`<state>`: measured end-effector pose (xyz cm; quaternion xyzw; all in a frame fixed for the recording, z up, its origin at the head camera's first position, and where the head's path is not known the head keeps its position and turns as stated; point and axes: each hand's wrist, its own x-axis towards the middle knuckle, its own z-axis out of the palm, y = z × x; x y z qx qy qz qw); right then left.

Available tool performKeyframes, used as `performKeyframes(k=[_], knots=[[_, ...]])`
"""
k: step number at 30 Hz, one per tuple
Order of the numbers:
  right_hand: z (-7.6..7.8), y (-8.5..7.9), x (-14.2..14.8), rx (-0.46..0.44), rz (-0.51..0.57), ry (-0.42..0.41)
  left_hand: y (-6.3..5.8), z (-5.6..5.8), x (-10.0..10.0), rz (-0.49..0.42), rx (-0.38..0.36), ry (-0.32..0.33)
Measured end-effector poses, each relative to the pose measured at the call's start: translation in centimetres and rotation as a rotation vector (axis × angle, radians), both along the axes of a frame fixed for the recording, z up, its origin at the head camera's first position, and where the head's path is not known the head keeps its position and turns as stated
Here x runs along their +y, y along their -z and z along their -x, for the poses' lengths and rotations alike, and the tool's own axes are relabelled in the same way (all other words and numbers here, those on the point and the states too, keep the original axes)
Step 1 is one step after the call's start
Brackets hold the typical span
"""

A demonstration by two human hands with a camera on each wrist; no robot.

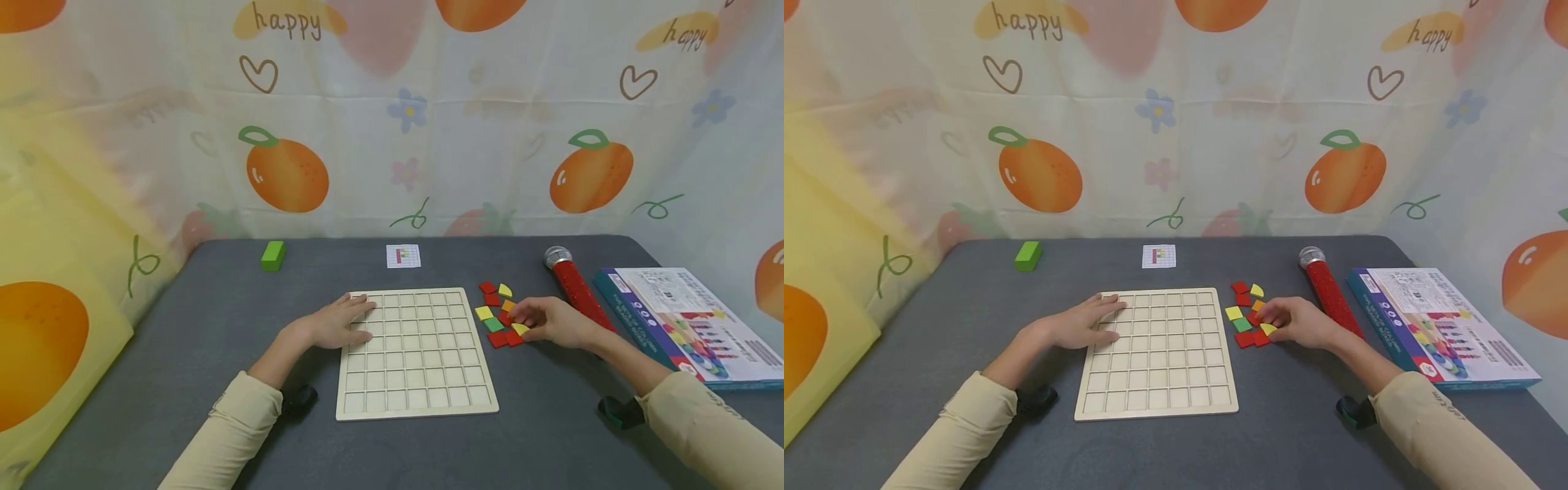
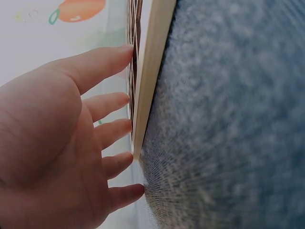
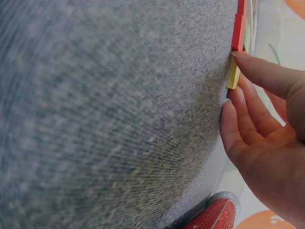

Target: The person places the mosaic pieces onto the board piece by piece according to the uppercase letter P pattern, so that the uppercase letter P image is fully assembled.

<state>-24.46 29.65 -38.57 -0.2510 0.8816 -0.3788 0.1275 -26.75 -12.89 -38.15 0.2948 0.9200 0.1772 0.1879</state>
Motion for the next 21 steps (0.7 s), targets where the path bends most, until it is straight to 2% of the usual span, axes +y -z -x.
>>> performKeyframes(k=[21], knots=[[0.05, -0.64, -1.0, -0.003, -0.04, -0.011, -0.21, -0.38, 0.16, 0.027, 0.004, -0.016]])
